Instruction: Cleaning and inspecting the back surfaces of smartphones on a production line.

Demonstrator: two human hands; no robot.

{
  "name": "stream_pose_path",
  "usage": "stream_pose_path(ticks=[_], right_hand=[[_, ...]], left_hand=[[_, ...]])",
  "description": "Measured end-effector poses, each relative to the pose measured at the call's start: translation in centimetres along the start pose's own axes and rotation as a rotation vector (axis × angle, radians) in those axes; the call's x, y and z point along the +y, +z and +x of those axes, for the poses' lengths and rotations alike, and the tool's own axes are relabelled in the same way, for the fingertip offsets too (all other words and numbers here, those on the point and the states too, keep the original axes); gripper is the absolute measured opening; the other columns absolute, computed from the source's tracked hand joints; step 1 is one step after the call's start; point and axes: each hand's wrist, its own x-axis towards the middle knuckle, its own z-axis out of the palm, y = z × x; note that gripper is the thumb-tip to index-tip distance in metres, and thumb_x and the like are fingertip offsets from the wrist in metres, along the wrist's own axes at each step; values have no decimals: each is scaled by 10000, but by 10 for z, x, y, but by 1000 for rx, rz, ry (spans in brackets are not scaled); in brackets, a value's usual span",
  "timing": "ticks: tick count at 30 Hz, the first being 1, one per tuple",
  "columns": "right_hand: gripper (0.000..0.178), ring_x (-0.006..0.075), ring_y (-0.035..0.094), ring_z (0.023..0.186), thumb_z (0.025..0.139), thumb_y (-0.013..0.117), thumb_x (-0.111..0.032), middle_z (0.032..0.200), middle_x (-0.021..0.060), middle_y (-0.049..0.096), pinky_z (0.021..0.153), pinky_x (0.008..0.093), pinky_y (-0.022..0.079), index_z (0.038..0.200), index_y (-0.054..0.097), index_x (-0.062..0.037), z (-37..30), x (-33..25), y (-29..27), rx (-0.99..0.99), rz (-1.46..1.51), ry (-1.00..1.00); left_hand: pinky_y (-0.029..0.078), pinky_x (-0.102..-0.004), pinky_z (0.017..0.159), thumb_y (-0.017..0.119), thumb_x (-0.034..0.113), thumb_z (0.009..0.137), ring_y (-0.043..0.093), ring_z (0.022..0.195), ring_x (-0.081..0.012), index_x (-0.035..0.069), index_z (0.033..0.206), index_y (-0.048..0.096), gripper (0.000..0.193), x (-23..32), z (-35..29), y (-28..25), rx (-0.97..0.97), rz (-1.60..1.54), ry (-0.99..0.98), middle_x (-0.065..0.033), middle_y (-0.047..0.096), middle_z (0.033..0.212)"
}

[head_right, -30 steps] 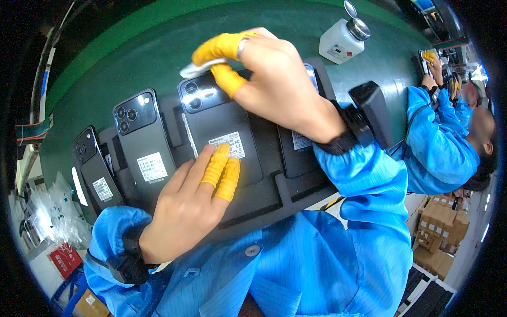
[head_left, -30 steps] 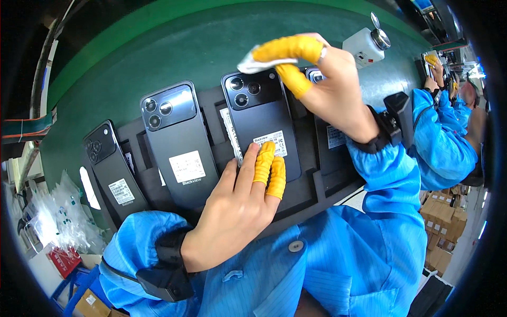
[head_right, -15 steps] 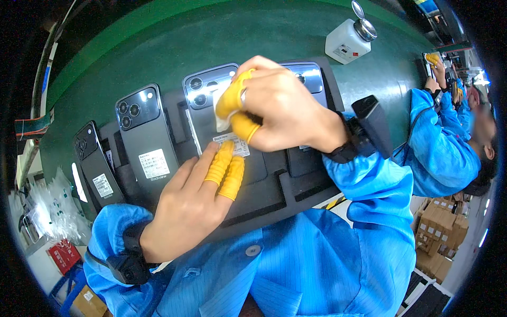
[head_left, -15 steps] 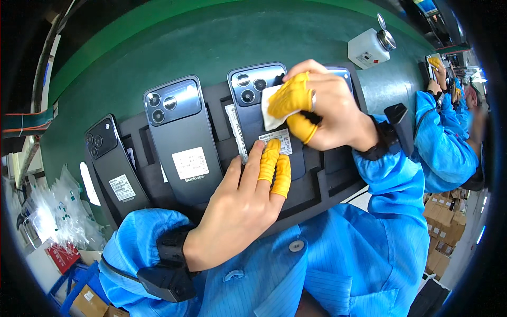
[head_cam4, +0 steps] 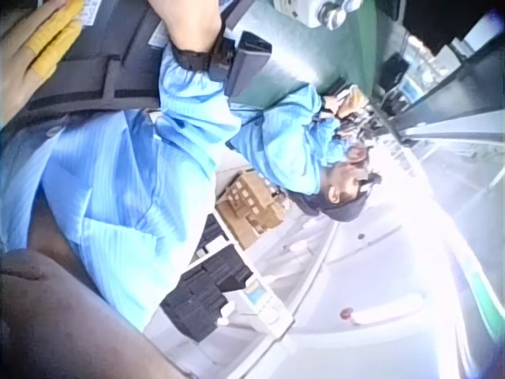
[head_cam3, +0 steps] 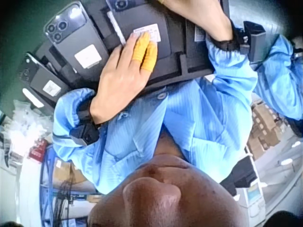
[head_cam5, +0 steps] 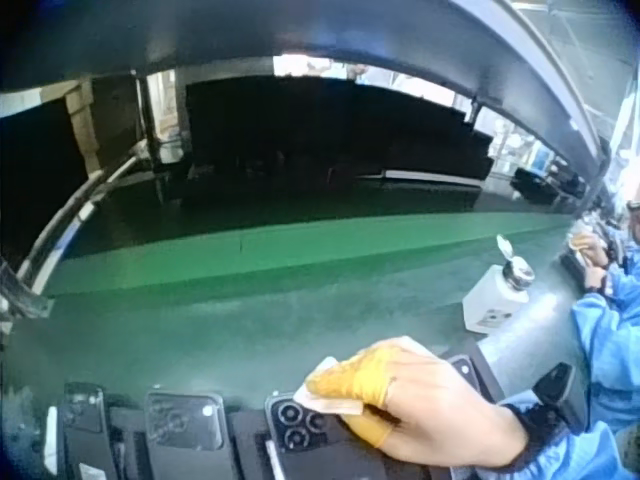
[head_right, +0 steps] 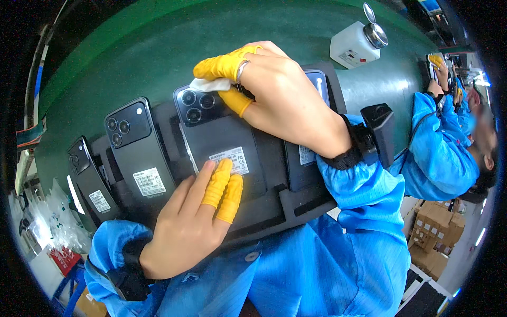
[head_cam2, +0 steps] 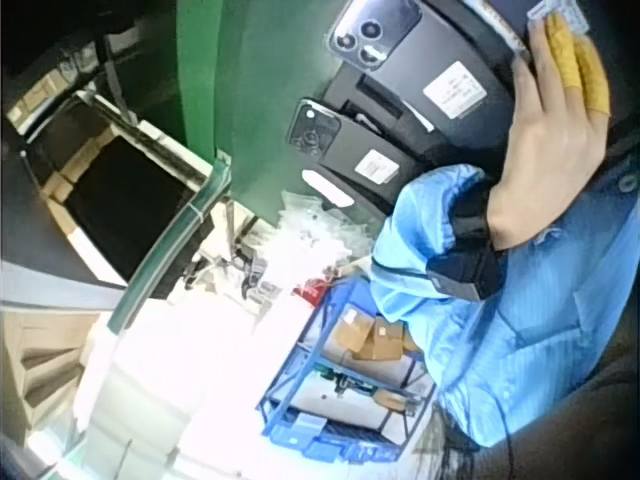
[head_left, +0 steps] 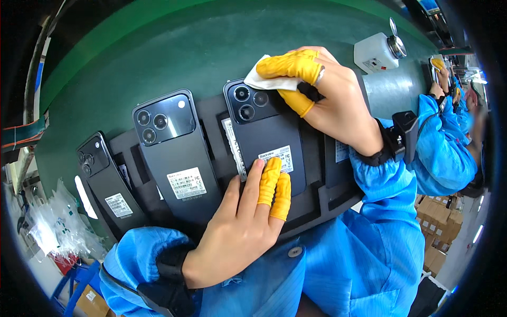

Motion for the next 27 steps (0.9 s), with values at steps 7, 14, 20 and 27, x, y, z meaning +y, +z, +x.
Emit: stream_pose_path(ticks=[7,14,20,27], right_hand=[[288,308,637,1019,734,728,24,1132,104,672,899,370,498,1011,700,-51,-3,1,-5,-198,-13,77],[262,294,658,983,730,731,10,1059,108,700,895,373,507,986,711,-39,4,6,7,-54,-1,-141],[229,226,618,760,612,689,-133,858,63,656,855,397,508,820,667,-41,-1,-9,26,8,2,-319],[239,216,601,800,569,689,-192,824,54,638,829,389,509,757,644,-53,-5,-14,26,7,1,-379]], left_hand=[[493,-416,943,517,170,906,541,1226,-382,-15,1241,586,389,-3,0,-2,-34,45,52,-194,673,989],[494,-405,943,505,181,918,551,1214,-381,-12,1233,589,379,-3,2,-3,-42,78,69,-194,676,1027],[498,-415,933,517,188,897,556,1203,-385,-20,1224,588,394,0,0,4,16,80,51,-199,672,1008],[499,-427,930,526,193,868,552,1199,-387,-35,1220,584,424,-1,-3,6,26,90,70,-201,656,919]])
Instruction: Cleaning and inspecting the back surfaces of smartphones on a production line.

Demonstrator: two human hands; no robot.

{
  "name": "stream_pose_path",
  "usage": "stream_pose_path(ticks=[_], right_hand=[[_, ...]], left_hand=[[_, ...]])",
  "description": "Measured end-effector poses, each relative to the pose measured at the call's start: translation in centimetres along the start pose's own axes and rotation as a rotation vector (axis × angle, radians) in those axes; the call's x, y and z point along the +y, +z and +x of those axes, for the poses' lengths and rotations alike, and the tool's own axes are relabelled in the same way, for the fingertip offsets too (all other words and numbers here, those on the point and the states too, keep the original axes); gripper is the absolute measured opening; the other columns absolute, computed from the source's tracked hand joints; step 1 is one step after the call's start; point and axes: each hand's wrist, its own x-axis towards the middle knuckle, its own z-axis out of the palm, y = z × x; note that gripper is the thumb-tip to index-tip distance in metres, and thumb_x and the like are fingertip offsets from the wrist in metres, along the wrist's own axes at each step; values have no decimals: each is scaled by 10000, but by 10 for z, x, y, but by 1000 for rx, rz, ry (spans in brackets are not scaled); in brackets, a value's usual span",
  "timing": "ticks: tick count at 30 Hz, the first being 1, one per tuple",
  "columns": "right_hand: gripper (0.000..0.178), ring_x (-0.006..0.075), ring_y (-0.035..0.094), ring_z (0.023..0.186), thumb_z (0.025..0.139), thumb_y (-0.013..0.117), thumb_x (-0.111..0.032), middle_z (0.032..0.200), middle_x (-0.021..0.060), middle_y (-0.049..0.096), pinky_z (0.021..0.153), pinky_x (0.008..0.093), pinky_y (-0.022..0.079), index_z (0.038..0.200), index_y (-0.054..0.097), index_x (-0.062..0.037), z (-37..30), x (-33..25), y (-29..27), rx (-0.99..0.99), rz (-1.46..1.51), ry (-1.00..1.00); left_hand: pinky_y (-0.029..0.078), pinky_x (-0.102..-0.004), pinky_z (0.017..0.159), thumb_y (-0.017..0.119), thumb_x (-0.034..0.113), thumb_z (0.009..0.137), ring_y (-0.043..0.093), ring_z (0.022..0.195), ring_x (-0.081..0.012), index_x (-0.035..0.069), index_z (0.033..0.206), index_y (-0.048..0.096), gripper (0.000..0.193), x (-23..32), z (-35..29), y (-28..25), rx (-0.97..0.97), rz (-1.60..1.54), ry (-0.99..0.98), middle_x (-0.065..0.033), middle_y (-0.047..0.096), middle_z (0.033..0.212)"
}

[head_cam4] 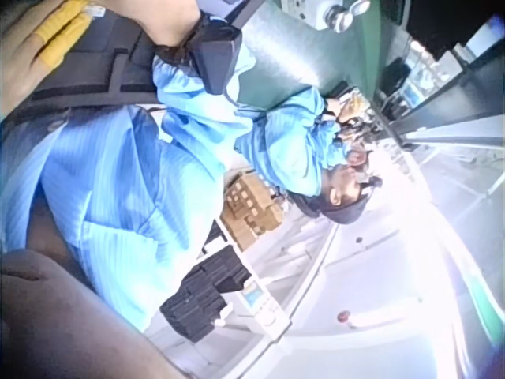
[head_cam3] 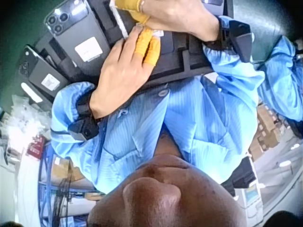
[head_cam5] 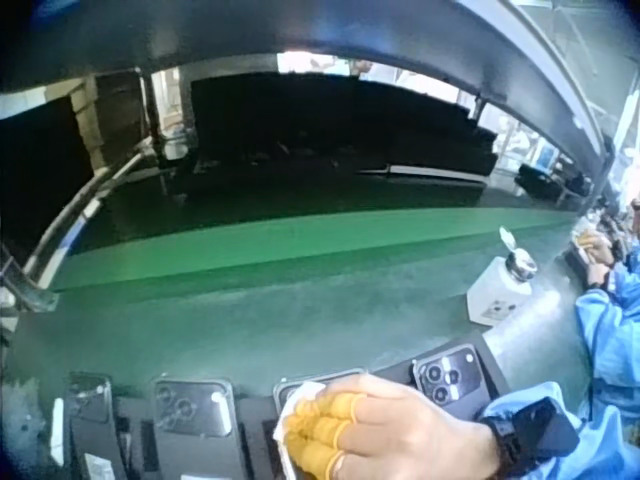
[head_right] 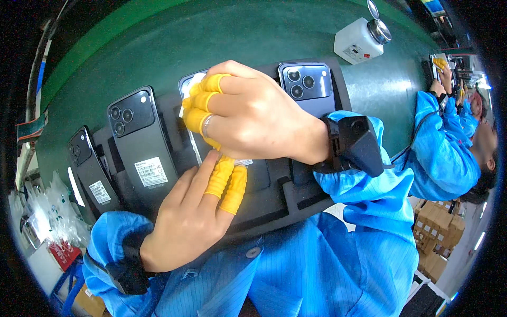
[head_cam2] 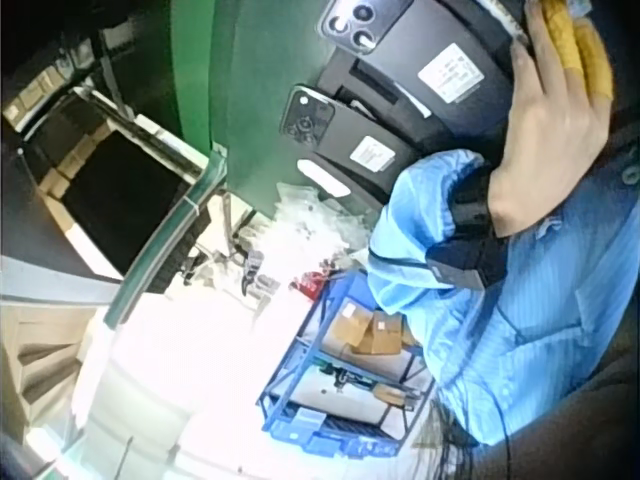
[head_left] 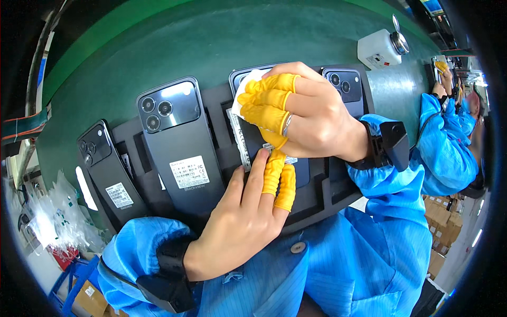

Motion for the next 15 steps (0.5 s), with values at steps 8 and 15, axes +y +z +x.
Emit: stream_pose_path(ticks=[8,15], right_hand=[[188,264,646,718,624,697,-81,786,93,659,752,396,529,800,681,-17,-5,8,-15,-129,154,14],[295,259,646,801,607,733,-8,810,43,667,793,355,492,892,713,-80,-3,16,-17,141,-24,135]], left_hand=[[500,-431,924,530,191,843,548,1198,-390,-42,1213,582,441,-1,1,1,0,-1,-1,-219,656,979],[500,-434,928,522,178,848,540,1211,-395,-43,1219,577,435,0,0,0,15,-22,-22,-229,655,1004]])
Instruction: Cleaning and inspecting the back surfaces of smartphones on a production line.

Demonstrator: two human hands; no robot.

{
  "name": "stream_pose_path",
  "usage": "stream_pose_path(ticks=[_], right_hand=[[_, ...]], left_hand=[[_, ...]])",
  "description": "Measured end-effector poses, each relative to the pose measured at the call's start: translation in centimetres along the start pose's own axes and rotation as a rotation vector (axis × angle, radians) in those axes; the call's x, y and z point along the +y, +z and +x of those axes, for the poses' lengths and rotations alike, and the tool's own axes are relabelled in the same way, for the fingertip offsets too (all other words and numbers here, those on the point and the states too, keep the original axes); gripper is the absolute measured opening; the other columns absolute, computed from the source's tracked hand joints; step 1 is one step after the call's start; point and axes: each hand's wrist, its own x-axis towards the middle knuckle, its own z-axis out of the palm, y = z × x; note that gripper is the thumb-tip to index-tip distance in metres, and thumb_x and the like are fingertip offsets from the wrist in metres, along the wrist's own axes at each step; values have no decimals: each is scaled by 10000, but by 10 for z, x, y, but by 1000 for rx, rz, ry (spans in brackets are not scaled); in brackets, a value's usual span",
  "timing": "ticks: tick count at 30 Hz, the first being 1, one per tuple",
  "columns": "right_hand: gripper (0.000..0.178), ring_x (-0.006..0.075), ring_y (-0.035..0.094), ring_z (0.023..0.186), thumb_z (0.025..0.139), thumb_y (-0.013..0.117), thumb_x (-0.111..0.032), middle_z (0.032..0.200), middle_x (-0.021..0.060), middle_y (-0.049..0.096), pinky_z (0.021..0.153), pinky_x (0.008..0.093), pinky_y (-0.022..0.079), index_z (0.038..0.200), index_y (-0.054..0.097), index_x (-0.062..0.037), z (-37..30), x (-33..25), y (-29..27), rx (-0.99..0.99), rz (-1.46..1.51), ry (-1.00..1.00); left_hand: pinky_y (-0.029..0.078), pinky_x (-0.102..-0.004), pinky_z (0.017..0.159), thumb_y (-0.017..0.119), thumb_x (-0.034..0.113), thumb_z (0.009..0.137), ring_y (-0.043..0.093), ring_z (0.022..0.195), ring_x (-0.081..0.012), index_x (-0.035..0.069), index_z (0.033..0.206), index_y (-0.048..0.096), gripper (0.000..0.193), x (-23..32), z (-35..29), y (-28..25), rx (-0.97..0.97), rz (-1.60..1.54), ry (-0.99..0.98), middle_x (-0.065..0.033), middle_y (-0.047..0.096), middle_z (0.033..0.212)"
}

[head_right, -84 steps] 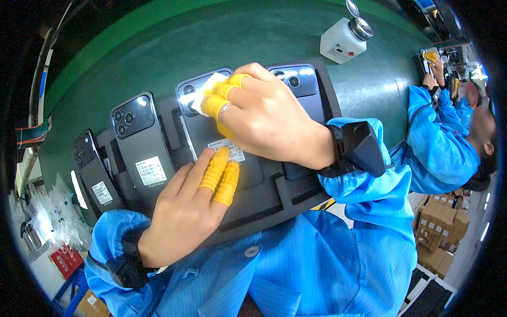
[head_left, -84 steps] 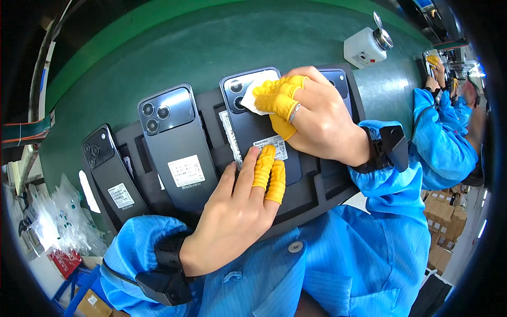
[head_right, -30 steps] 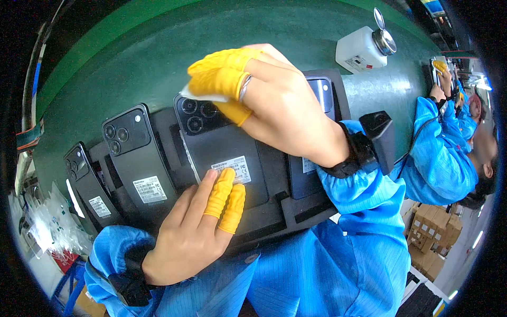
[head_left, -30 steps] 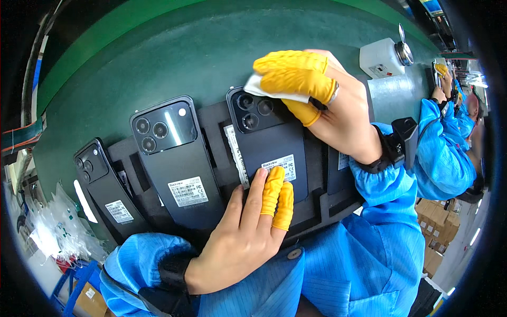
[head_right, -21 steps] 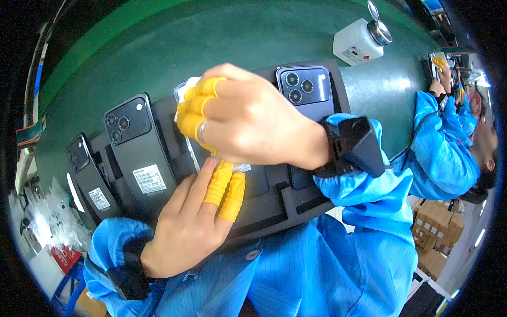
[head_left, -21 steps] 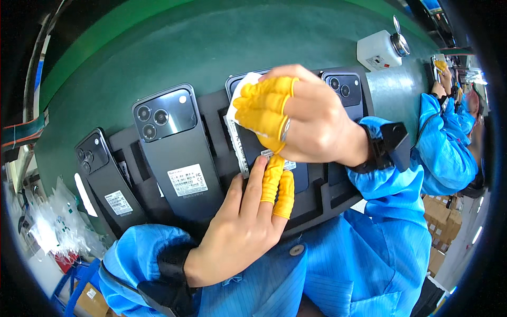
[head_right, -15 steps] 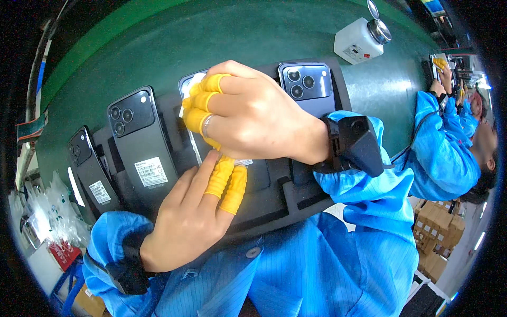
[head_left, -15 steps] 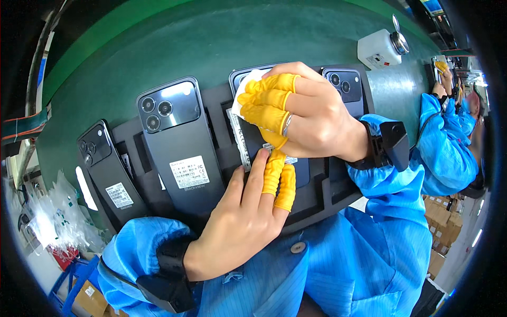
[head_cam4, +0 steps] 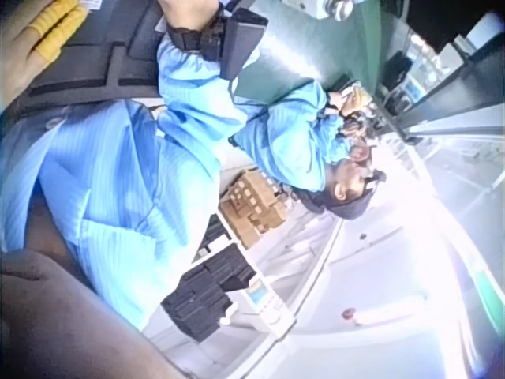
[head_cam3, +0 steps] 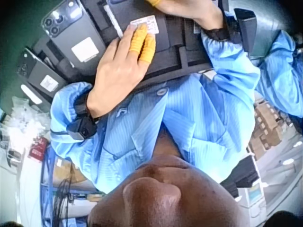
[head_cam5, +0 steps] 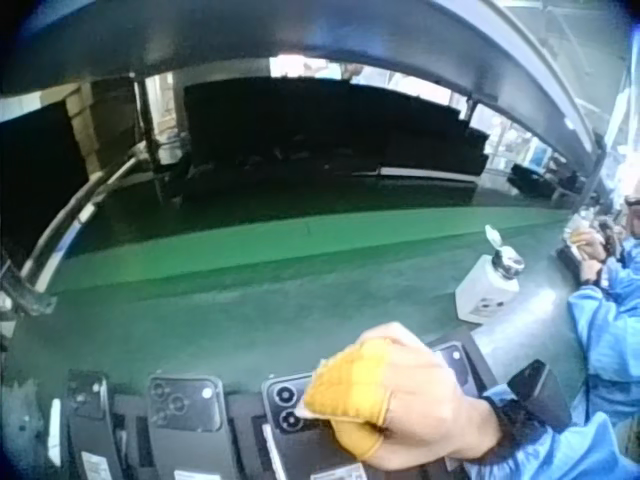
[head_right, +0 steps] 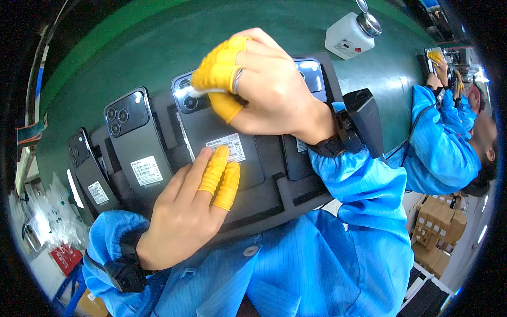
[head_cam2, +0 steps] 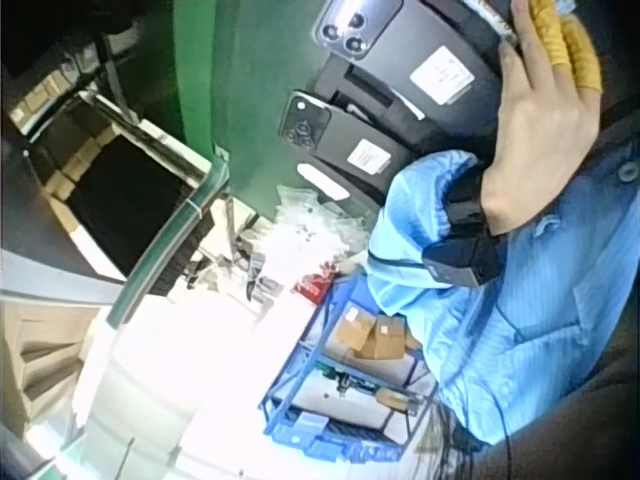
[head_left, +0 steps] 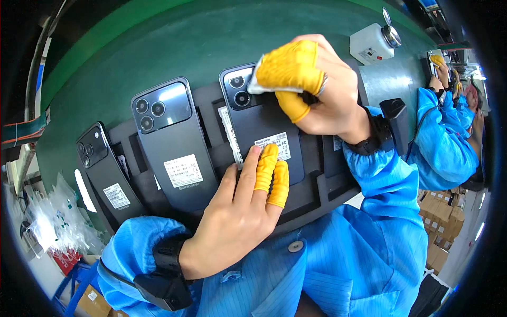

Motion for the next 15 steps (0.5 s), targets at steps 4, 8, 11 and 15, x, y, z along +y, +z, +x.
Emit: stream_pose_path(ticks=[4,8,11,15], right_hand=[[294,246,621,931,621,749,-48,900,44,672,835,369,477,912,715,-74,-5,-2,10,-85,0,-86],[308,272,628,812,584,708,-5,853,74,677,775,392,481,889,724,-47,2,-11,8,-158,22,-42],[298,265,612,774,563,705,-36,829,68,665,757,389,471,861,713,-43,3,-13,6,-223,-4,-47],[255,260,603,750,572,695,-64,813,73,658,736,390,462,825,689,-37,3,-15,5,-254,-28,-55]], left_hand=[[498,-437,933,522,178,848,539,1211,-402,-43,1221,576,437,-1,0,0,-7,8,20,-237,653,1008],[498,-433,933,524,173,850,538,1213,-403,-45,1222,574,434,0,0,1,4,-17,-4,-229,656,980],[500,-429,927,525,173,854,540,1211,-400,-48,1221,574,432,-1,1,-1,-15,6,26,-220,656,957],[500,-427,925,525,176,856,544,1205,-398,-47,1221,575,430,-1,0,0,-4,0,17,-215,655,944]])
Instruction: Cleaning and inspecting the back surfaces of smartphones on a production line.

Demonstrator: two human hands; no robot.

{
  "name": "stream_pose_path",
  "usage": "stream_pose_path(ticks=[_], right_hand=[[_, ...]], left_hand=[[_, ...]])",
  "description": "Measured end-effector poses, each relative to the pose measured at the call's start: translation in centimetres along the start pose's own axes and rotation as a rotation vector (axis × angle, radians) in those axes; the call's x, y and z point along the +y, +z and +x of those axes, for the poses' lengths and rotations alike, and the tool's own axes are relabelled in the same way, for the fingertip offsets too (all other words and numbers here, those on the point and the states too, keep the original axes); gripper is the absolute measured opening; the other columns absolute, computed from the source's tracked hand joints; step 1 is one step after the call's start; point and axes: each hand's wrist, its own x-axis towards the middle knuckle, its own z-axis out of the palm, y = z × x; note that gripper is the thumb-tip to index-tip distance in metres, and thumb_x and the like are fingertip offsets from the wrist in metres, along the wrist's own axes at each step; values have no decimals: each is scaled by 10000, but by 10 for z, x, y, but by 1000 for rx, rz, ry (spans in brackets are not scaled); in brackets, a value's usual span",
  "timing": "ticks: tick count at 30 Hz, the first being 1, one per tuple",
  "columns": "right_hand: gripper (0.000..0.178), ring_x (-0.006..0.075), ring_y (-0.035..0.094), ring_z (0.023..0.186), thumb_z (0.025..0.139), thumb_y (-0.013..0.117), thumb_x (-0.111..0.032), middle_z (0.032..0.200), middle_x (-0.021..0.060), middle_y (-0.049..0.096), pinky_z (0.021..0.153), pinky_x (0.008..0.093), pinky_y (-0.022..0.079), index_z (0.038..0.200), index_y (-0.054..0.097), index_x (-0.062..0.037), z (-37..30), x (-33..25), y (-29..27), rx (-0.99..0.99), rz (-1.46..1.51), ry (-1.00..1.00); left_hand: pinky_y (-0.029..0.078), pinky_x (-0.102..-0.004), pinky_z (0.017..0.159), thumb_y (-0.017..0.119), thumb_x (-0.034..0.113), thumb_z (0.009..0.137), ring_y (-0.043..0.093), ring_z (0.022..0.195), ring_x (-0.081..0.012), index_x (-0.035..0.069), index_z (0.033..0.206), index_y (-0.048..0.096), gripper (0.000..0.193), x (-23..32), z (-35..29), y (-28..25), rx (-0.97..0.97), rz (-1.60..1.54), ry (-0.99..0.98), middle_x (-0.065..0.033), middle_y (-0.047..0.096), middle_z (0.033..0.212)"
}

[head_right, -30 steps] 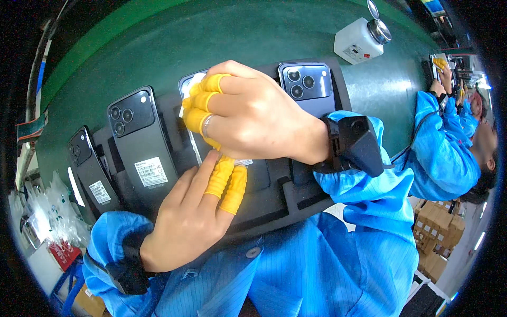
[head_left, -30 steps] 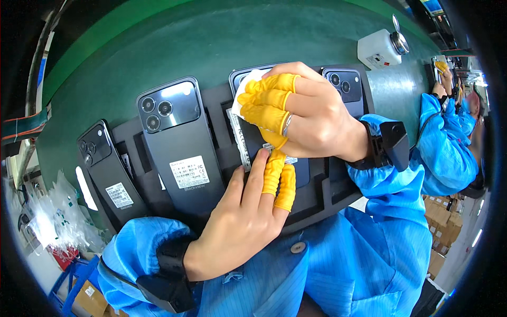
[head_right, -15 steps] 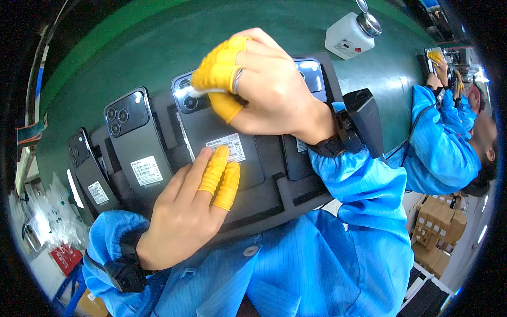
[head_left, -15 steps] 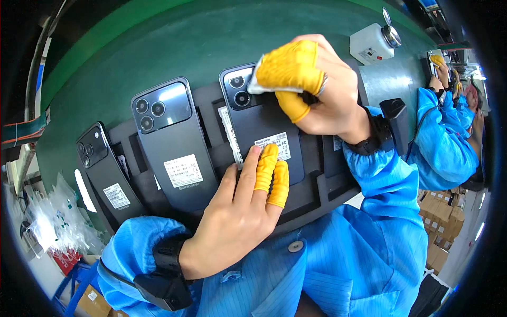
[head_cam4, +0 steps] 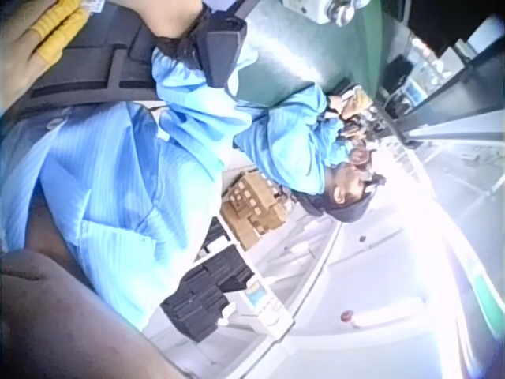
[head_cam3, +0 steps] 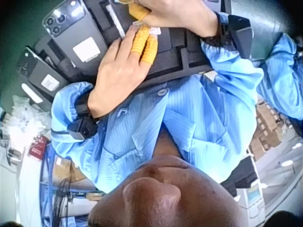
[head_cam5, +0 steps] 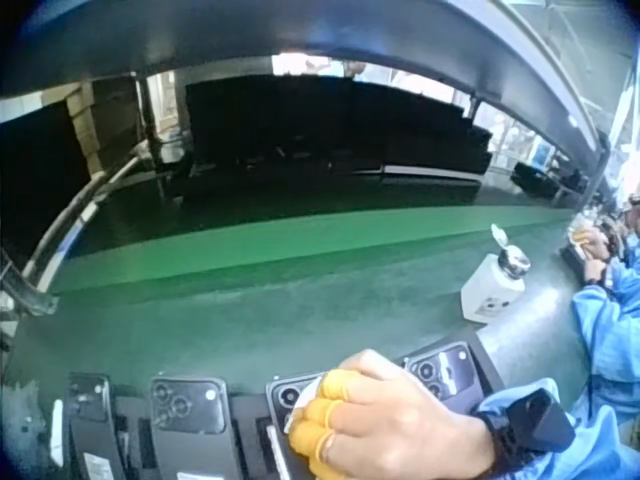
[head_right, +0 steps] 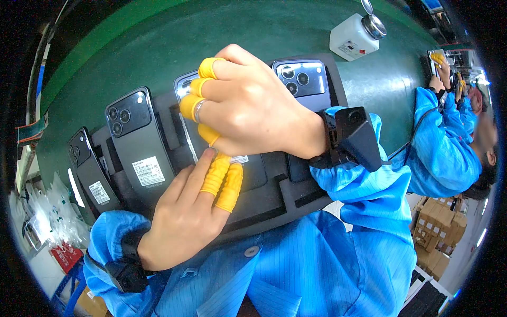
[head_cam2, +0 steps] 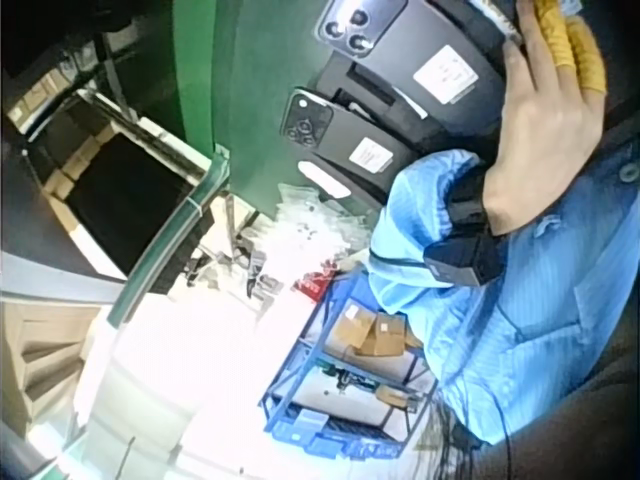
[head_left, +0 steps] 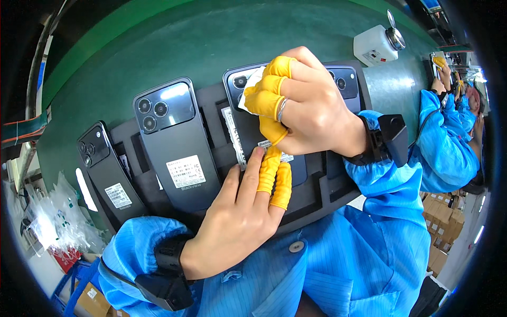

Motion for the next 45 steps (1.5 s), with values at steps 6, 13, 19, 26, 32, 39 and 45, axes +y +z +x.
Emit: stream_pose_path(ticks=[6,13,19,26,32,39,45], right_hand=[[207,245,566,704,566,686,-121,749,55,609,704,371,442,761,662,-57,-6,0,3,43,69,-27],[242,248,602,840,573,691,-127,883,55,668,765,386,462,805,674,-59,-5,11,8,219,-66,-116],[185,237,545,734,546,700,-200,663,32,538,725,360,442,627,585,-78,-2,3,7,109,34,-40],[261,257,595,710,531,690,-58,774,68,648,718,376,456,791,682,-35,1,-3,-1,15,35,25],[262,249,598,692,539,678,-27,790,75,655,706,362,461,801,690,-40,-7,3,-3,27,64,50],[291,227,656,837,631,691,-40,922,61,699,828,367,505,919,698,-77,-1,15,11,289,-56,51],[119,237,616,699,620,699,-94,682,63,603,810,383,506,732,673,-67,1,9,15,144,-39,-18]], left_hand=[[501,-426,922,525,178,854,545,1203,-396,-44,1219,577,431,1,0,0,0,14,9,-218,655,958],[504,-426,917,527,183,849,545,1203,-398,-43,1216,581,434,0,1,-1,-2,13,9,-225,656,974],[501,-431,925,532,183,848,545,1205,-396,-43,1220,580,437,0,0,0,8,18,2,-215,659,924],[500,-432,928,535,183,845,550,1202,-392,-44,1224,578,444,1,0,0,-2,12,-6,-212,657,914],[497,-433,934,535,185,841,548,1202,-397,-47,1225,577,451,0,0,0,-4,22,0,-218,656,922],[500,-432,928,530,177,842,544,1204,-407,-46,1220,580,442,-1,1,-2,-13,5,24,-228,656,947],[503,-418,925,528,173,847,548,1201,-400,-37,1212,588,426,1,1,-1,2,-29,-15,-223,653,976]])
